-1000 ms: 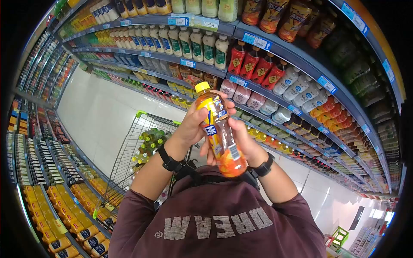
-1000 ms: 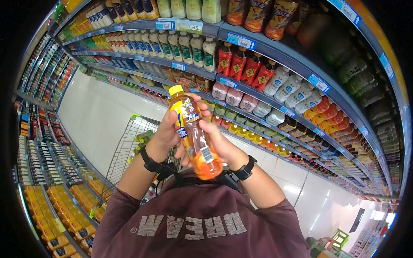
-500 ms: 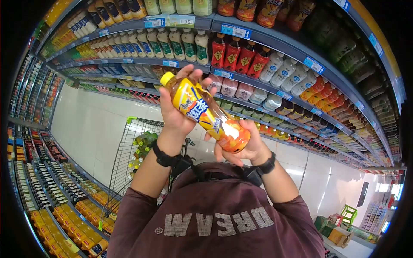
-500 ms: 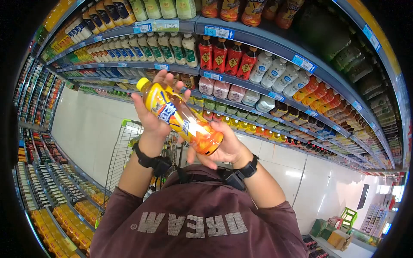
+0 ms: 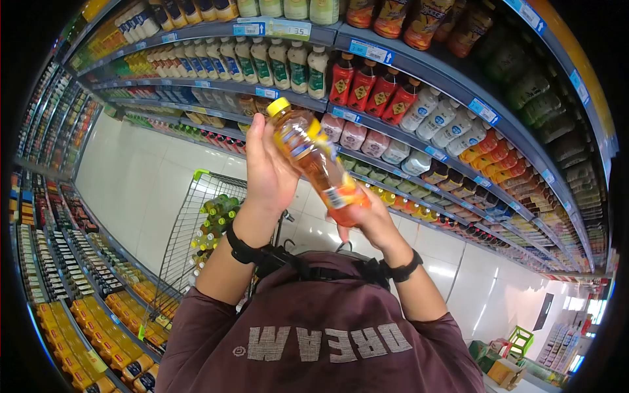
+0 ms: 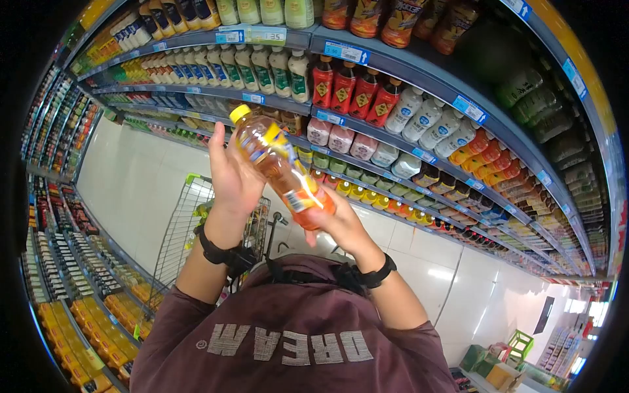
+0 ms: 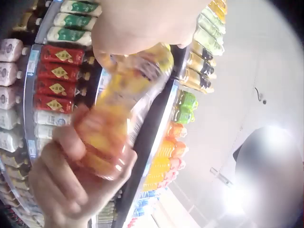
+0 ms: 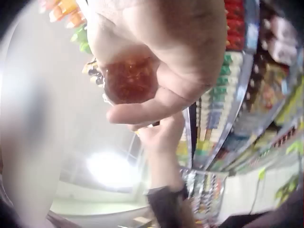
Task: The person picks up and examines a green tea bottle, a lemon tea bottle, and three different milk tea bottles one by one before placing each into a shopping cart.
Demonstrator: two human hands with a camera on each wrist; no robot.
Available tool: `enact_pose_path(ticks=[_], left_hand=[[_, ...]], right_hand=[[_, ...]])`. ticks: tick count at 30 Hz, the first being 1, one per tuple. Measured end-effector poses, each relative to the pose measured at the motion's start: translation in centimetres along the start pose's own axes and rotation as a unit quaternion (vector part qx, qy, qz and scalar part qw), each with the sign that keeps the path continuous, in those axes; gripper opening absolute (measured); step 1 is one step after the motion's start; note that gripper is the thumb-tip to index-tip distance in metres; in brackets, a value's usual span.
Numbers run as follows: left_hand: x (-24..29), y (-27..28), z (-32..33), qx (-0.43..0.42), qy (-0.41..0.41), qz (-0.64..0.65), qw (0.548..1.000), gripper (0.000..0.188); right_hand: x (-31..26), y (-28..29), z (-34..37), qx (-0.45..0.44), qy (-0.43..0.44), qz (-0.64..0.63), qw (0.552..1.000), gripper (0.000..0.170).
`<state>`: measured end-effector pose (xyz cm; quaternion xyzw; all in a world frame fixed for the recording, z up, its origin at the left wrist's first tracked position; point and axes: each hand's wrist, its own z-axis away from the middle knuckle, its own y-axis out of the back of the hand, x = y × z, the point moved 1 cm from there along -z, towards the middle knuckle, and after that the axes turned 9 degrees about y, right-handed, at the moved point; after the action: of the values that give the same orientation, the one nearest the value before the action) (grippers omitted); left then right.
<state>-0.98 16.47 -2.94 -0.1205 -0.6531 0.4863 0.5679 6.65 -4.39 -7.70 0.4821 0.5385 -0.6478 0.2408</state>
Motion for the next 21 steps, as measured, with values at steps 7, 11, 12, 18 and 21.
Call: enact_pose_path(ticks=[7,11,12,18,21], left_hand=[[-1.6,1.6,0.2,-0.109,0.024,0.021,0.994,0.079],[-2.8,2.3,0.1,-0.067,0.062,0.125,0.988,0.051],[-2.7,2.8,0.1,-0.044,0.030,0.110,0.992,0.047],[-1.4,3.1,1.9,0.102,-0.086,-0.041,0.990,0.033],[-1.1,2.5,2.4,0.107,-0.056,0.011,0.993,0.035]], right_hand=[[2.4,0.4,0.5,-0.198,-0.121,-0.401,0.886,0.100],[4.5,1.6,-0.1,-0.065,-0.224,-0.303,0.924,0.099],[4.2,1.4,-0.7,-0.071,-0.228,-0.300,0.924,0.099],[3.6,-0.5,-1.4,0.084,0.013,0.163,0.983,0.058],[2.8,-1.6,-1.5,0.088,0.132,0.336,0.928,0.052]])
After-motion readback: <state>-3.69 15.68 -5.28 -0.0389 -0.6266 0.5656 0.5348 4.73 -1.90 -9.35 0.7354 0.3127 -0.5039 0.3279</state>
